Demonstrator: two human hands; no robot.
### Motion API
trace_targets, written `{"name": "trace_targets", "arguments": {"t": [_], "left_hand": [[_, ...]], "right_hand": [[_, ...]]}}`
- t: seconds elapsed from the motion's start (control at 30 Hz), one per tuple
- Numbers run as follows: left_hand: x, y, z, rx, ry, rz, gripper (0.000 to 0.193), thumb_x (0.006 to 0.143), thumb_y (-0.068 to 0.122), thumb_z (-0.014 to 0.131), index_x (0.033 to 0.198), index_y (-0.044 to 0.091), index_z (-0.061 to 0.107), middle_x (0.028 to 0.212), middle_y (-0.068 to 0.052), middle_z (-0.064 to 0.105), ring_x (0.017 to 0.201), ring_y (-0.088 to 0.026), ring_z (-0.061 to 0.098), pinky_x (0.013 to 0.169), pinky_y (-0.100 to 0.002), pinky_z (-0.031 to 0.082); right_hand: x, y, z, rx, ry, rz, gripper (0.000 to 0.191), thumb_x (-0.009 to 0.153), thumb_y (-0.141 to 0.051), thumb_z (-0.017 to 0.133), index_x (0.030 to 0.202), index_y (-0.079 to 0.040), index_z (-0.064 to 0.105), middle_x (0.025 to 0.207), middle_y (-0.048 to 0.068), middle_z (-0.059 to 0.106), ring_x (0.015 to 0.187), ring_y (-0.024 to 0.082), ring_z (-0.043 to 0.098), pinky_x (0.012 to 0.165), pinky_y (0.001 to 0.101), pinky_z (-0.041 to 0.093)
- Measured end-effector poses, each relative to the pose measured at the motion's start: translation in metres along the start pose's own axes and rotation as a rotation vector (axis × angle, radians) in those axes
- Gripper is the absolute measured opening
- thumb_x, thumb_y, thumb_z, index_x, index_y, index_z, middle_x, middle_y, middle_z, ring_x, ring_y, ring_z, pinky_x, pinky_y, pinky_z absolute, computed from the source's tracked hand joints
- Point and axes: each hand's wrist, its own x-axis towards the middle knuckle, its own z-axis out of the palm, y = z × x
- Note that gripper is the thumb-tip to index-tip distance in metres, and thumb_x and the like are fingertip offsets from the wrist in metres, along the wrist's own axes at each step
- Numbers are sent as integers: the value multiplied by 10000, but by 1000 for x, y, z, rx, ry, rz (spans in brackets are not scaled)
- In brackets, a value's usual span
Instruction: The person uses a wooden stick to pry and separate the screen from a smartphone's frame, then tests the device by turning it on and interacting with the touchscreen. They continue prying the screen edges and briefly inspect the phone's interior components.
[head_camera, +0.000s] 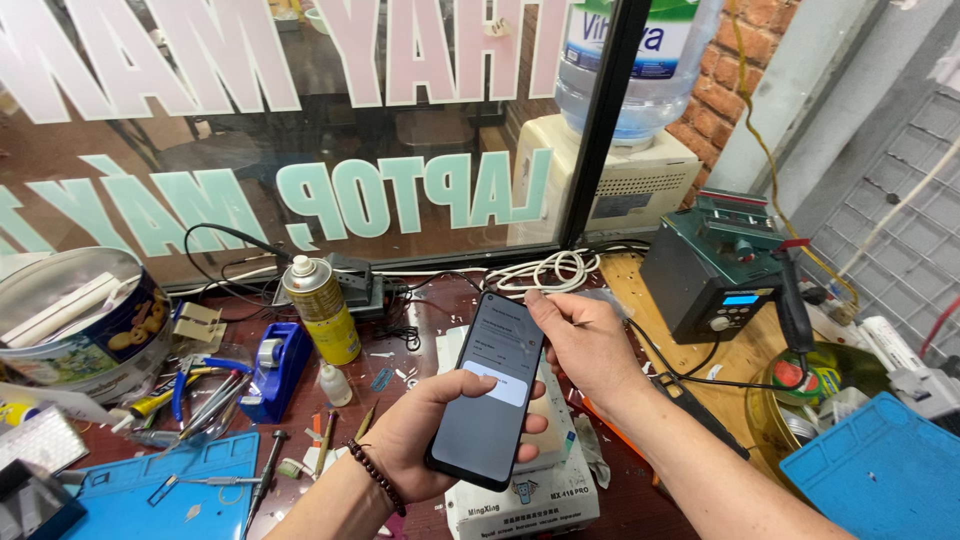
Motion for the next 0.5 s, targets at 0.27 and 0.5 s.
{"name": "trace_targets", "arguments": {"t": [0.27,0.5], "left_hand": [[-29,-9,5,-70,29,142,568,975,462,445,1291,16,596,1114,-249,728,932,-388,738,831,-490,613],[-65,-5,-9,-172,123,296,641,1008,544,351,1292,38,625,1095,-214,730,874,-332,729,747,-507,617]], "right_hand": [[12,9,28,125,-155,-49,307,984,-293,645,911,-18,760,682,-28,620,581,64,512,523,239,438],[19,11,71,70,-145,134,534,1019,-479,407,1009,-99,781,768,-9,670,588,95,516,537,269,439]]}}
